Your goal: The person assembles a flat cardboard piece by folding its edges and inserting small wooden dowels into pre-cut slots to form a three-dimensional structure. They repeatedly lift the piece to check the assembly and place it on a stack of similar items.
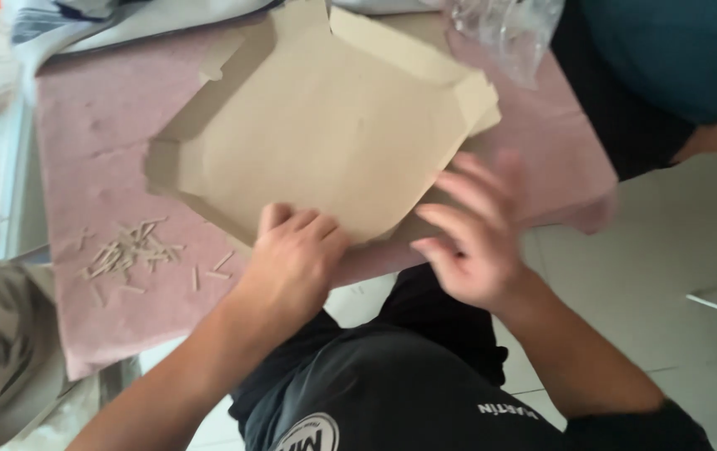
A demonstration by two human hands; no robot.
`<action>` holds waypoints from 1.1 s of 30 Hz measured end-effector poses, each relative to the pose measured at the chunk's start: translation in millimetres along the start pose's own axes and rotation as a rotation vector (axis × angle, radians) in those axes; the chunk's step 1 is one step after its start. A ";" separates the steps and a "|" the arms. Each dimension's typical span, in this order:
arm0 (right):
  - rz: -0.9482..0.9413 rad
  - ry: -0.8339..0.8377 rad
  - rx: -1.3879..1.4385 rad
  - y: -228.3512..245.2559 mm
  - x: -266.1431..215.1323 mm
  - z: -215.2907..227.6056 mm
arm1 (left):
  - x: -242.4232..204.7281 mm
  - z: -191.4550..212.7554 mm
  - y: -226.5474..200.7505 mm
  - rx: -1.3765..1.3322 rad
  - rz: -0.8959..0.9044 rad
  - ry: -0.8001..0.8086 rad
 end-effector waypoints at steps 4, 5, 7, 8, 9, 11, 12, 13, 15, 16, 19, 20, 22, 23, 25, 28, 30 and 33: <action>-0.019 -0.118 -0.233 -38.0 -32.1 45.8 | -13.4 47.1 -2.0 0.101 -0.069 0.016; -0.015 -0.111 -0.238 -42.2 -32.1 45.2 | -18.9 53.1 2.5 0.095 -0.066 0.009; 0.012 -0.122 -0.206 -46.1 -35.3 43.6 | -30.2 68.7 5.3 0.152 -0.157 -0.026; 0.005 -0.121 -0.208 -42.3 -33.3 40.4 | -40.6 65.3 19.4 0.147 -0.161 -0.022; 0.047 -0.123 -0.196 -34.1 -31.5 37.0 | -51.4 64.3 30.8 0.220 -0.192 -0.057; 0.088 -0.124 -0.174 -20.2 -28.2 30.5 | -54.7 71.9 30.8 0.295 -0.218 -0.084; 0.132 -0.010 -0.169 -12.1 -25.5 17.2 | -44.4 62.6 44.8 0.210 0.025 0.151; 0.175 0.103 -0.162 -4.0 -23.8 3.6 | -44.0 53.1 57.1 0.121 0.274 0.378; 0.192 0.073 -0.125 8.9 -15.9 -4.5 | -27.9 50.1 16.8 -0.034 0.153 0.251; 0.212 0.045 -0.090 16.6 -11.8 -7.6 | -20.2 56.0 -8.7 -0.188 0.032 0.114; 0.286 0.086 -0.059 26.7 -8.8 -20.0 | -7.4 45.4 -30.7 -0.089 -0.082 0.018; 0.307 0.086 -0.061 32.3 -17.7 -22.6 | -14.9 38.9 -25.8 -0.078 -0.077 0.001; 0.311 0.095 -0.027 32.8 -22.8 -29.6 | -20.4 37.1 -2.6 -0.405 -0.022 -0.119; 0.359 0.074 -0.045 27.5 -15.8 -33.0 | -15.0 36.1 5.2 -0.370 -0.043 -0.158; 0.291 0.129 0.039 21.5 -25.0 -41.5 | -23.3 18.9 15.2 -0.184 0.108 -0.121; 0.291 0.105 0.154 11.1 -24.4 -43.7 | -41.0 -19.6 14.7 0.108 0.048 -0.157; 0.194 0.113 0.157 1.7 -16.2 -45.8 | -34.5 -5.8 10.9 0.073 0.050 -0.137; 0.093 0.182 0.134 -9.0 -16.4 -55.7 | -34.8 -1.4 9.6 0.037 0.054 -0.134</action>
Point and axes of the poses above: each hand's wrist, its own x-axis towards the middle knuckle, its own z-axis out of the back of the hand, y = z × x, the point moved 9 cm from there along x, towards the middle knuckle, and after that the axes turned 2 degrees about -y, right-handed, at the moved point
